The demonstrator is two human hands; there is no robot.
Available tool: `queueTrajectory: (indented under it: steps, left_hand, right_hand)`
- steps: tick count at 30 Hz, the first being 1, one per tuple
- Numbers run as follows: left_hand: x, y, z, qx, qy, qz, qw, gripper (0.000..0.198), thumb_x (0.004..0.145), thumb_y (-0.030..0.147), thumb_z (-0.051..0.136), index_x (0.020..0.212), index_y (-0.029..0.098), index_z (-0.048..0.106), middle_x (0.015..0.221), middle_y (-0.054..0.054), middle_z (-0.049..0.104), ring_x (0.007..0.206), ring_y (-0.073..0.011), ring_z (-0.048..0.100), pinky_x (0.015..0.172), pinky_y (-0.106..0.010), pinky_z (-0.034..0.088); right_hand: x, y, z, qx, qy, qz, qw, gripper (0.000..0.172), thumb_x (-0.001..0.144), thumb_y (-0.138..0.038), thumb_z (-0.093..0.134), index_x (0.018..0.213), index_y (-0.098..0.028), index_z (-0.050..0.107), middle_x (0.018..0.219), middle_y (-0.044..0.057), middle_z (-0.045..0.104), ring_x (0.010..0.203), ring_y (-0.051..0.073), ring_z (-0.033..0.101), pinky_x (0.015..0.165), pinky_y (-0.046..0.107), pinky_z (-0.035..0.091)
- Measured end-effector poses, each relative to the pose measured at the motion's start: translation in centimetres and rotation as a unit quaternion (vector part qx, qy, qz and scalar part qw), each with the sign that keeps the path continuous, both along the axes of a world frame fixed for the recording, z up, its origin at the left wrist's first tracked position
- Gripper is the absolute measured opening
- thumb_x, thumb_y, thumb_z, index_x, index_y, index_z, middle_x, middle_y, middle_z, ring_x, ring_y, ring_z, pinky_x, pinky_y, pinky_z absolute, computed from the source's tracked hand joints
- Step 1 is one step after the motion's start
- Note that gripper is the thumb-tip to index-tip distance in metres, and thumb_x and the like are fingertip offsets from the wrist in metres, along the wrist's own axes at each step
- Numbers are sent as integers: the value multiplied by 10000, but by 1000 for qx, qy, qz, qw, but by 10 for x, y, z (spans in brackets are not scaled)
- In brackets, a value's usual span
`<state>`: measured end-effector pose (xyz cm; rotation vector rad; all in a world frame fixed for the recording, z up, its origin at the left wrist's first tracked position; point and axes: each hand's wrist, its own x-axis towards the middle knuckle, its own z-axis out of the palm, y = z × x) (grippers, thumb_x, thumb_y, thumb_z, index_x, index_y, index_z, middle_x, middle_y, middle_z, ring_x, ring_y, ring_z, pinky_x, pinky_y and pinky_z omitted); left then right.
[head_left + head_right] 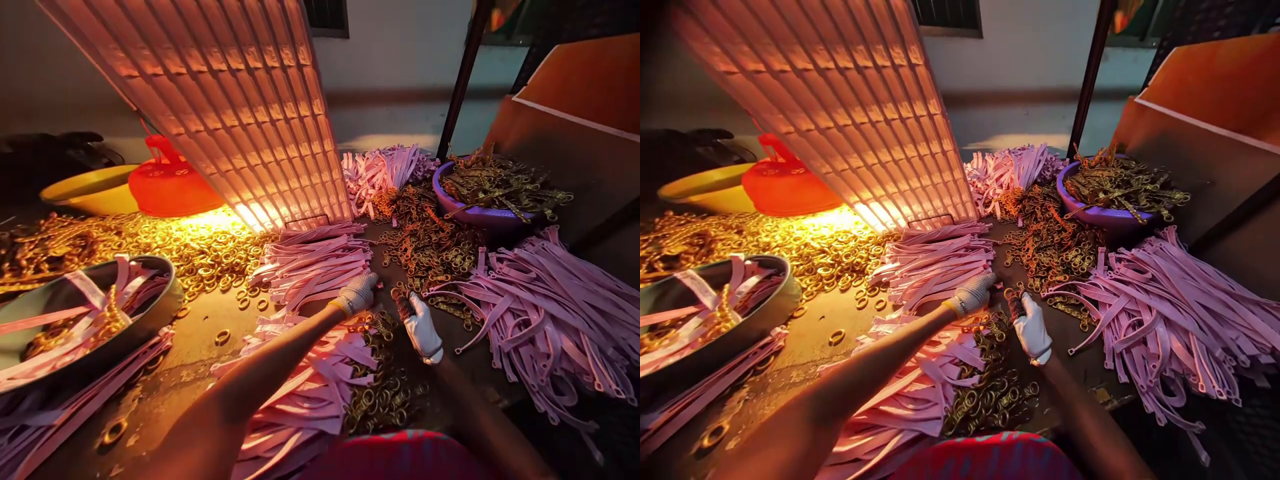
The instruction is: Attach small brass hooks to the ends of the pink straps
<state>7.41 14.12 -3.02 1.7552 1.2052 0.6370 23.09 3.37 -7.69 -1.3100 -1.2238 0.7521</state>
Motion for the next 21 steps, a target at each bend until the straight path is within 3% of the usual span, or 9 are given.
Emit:
queueTrajectory:
  steps: [3,5,9,12,16,21]
  left_hand:
    - [6,3,-6,-18,15,-9,1000,175,650,91,721,623,181,573,687,-13,550,688,-155,515,645,-256,418]
    - [-1,-6,-3,-46,11,-15,999,195,697,157,719,619,189,543,627,6,517,606,-134,490,573,-241,393]
    - [-37,-44,14,-146,-16,-36,989,266,834,445,626,777,189,580,540,31,508,403,-96,410,405,-216,301]
    - [-65,-81,24,-211,-87,-11,973,401,841,587,580,830,187,558,565,46,497,366,-61,333,346,-186,243]
    - [-81,-125,31,-250,-237,77,936,447,805,583,672,714,200,459,496,98,363,366,-31,252,340,-149,199]
    - [-80,-156,38,-234,-264,123,928,475,779,597,707,712,196,462,510,95,360,378,-27,264,356,-152,228]
  right_hand:
    - [-3,-2,-4,5,-8,22,1000,337,869,-410,569,1061,-166,701,1006,111,745,1013,274,678,978,444,525]
    - [-4,-6,-3,3,-39,38,999,322,867,-372,578,1087,-172,699,992,102,744,1035,276,673,984,437,523]
    - [-8,-16,10,-6,-145,60,988,311,844,-256,578,1130,-182,678,934,96,734,982,278,668,924,414,536]
    - [-19,-23,29,16,-227,111,967,276,846,-194,573,1111,-194,652,898,74,714,890,247,653,841,359,529]
    - [-44,-32,63,29,-387,191,901,121,867,-202,594,981,-168,614,900,74,677,825,213,619,768,306,469]
    - [-68,-47,99,-13,-583,215,783,210,820,-159,615,1029,-149,597,931,106,678,817,241,623,676,320,419]
